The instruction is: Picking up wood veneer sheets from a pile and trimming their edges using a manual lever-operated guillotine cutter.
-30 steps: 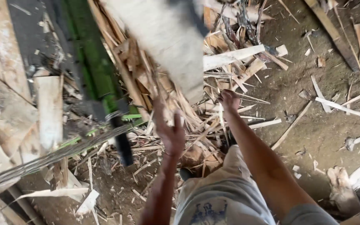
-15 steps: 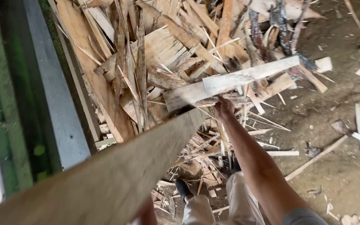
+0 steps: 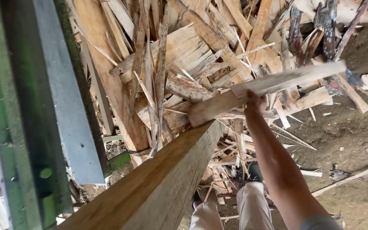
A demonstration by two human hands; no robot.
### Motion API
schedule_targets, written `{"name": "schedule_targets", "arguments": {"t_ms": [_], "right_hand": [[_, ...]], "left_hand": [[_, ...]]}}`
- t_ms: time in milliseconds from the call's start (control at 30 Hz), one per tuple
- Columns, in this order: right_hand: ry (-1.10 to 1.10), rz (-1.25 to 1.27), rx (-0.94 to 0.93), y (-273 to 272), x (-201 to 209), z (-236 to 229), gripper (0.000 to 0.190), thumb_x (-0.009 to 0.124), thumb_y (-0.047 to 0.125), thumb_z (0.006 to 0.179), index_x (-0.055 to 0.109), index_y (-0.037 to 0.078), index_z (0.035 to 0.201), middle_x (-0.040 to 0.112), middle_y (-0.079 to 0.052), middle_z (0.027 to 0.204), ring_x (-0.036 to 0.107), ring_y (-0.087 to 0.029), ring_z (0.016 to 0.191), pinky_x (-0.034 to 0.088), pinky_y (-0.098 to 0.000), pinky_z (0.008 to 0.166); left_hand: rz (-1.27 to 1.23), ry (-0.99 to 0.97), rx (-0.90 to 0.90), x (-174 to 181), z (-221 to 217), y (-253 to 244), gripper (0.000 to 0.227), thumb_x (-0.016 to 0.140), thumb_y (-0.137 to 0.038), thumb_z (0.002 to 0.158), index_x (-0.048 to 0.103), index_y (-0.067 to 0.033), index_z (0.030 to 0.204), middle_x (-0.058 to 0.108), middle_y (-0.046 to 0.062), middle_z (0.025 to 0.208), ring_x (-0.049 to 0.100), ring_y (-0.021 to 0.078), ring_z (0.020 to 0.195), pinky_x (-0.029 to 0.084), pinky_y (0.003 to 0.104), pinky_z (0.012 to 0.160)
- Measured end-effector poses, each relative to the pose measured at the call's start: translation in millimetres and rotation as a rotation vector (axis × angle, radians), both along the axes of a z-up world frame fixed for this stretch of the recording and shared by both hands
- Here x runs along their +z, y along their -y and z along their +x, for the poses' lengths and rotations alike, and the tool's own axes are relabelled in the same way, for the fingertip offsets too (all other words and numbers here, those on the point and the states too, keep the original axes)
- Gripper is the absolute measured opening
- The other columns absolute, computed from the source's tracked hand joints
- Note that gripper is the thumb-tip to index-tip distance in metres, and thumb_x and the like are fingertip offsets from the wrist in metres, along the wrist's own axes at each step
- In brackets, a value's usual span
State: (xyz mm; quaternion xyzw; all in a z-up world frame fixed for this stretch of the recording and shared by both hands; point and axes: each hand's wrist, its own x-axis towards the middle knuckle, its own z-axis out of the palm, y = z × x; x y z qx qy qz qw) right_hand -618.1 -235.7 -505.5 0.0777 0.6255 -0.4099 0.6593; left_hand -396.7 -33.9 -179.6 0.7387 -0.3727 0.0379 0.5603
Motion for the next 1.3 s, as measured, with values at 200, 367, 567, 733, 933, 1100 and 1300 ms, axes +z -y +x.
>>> {"name": "schedule_targets", "arguments": {"t_ms": [200,367,567,733,933,1100,1300], "right_hand": [[-0.118,-0.674,-0.257,4,178,-117,0.089,0.086,0.015,0.084,0.036,0.013,0.157,0.056,-0.01,0.148,0.054,-0.031,0.139,0.049,-0.0523,0.12],[-0.184,-0.976,-0.232,-66,356,-188,0.081,0.092,0.016,0.081,0.045,0.011,0.148,0.059,-0.011,0.136,0.062,-0.03,0.129,0.056,-0.0524,0.111],[0.052,-1.042,0.1,-245,430,-194,0.016,0.073,0.001,0.092,0.073,0.008,0.107,0.066,-0.006,0.078,0.047,-0.003,0.043,0.04,-0.0186,0.036],[0.564,-0.818,0.09,-409,391,-164,0.023,0.073,0.002,0.091,0.07,0.008,0.113,0.073,-0.006,0.101,0.071,-0.016,0.095,0.062,-0.0291,0.084],[0.743,-0.894,0.388,-529,458,-93,0.036,0.072,-0.004,0.086,0.07,0.003,0.121,0.075,-0.017,0.112,0.07,-0.025,0.1,0.06,-0.0348,0.087],[0.73,-0.93,0.79,-611,442,-40,0.033,0.073,-0.007,0.084,0.072,0.002,0.116,0.074,-0.018,0.116,0.07,-0.03,0.112,0.058,-0.0413,0.1],[0.333,-0.938,1.415,-678,487,44,0.03,0.076,0.006,0.088,0.068,0.007,0.116,0.072,-0.014,0.113,0.071,-0.028,0.111,0.059,-0.0424,0.099]], "left_hand": [[-0.028,-0.013,-0.019,34,-33,-10,0.097,0.062,-0.046,0.104,-0.001,-0.0035,0.165,0.017,0.028,0.17,0.036,0.0395,0.152,0.044,0.053,0.124],[-0.083,-0.027,-0.048,75,-64,-45,0.103,0.062,-0.048,0.103,-0.005,-0.0032,0.166,0.013,0.028,0.173,0.034,0.0398,0.155,0.042,0.054,0.125],[-0.193,-0.035,-0.015,182,-135,-118,0.108,0.062,-0.051,0.103,-0.01,-0.003,0.168,0.009,0.028,0.175,0.033,0.0401,0.158,0.041,0.055,0.127],[1.107,0.013,-0.891,241,-146,-267,0.079,0.082,-0.044,0.078,0.057,-0.0142,0.146,0.07,0.016,0.121,0.075,0.0292,0.086,0.058,0.048,0.089],[1.009,0.002,-0.658,156,-82,-460,0.046,0.074,-0.037,0.088,0.067,-0.0186,0.13,0.074,0.009,0.105,0.064,0.0191,0.065,0.049,0.037,0.063],[0.95,-0.036,-0.456,197,-37,-605,0.02,0.066,-0.029,0.099,0.077,-0.0232,0.115,0.078,0.001,0.088,0.054,0.009,0.044,0.04,0.026,0.037],[0.665,-0.494,-0.291,66,-20,-716,0.017,0.071,-0.024,0.096,0.083,-0.0165,0.106,0.083,0.001,0.09,0.069,0.0065,0.062,0.056,0.023,0.052]]}}
